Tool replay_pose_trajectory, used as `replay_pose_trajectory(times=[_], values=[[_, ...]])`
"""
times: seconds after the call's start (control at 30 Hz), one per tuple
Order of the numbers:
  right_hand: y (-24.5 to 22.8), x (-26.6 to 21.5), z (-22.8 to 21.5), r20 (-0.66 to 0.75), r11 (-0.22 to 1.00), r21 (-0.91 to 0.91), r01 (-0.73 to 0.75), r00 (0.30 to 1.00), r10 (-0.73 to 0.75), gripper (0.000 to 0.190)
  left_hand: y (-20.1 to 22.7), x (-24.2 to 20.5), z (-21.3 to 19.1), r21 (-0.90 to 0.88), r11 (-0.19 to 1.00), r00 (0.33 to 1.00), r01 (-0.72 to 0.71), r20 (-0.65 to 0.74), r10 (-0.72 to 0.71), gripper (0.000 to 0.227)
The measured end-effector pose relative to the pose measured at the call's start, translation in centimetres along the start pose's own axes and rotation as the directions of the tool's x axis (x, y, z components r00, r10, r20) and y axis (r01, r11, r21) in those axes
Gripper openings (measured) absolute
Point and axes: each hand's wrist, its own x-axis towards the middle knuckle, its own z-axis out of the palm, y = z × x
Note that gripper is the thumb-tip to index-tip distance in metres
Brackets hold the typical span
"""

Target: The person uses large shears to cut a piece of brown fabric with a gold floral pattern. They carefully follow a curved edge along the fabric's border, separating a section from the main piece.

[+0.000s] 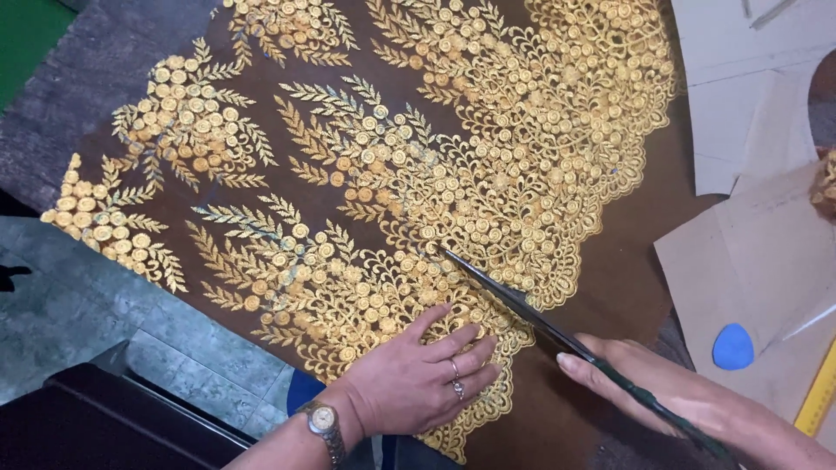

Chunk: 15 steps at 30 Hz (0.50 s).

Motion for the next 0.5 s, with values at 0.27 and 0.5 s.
replay_pose_trajectory(times=[0.27, 0.5], values=[[-0.7, -0.2, 1.4, -0.032, 0.995, 0.075, -0.071, 0.997, 0.073, 0.038, 0.0, -0.2, 0.1, -0.008, 1.0, 1.0, 0.006, 0.029, -0.006, 0.04], [-1.1, -0.2, 2.2, -0.077, 0.987, 0.084, -0.139, 0.986, 0.146, 0.043, 0.0, -0.2, 0.4, -0.018, 1.0, 1.0, 0.024, 0.004, -0.024, 0.037]])
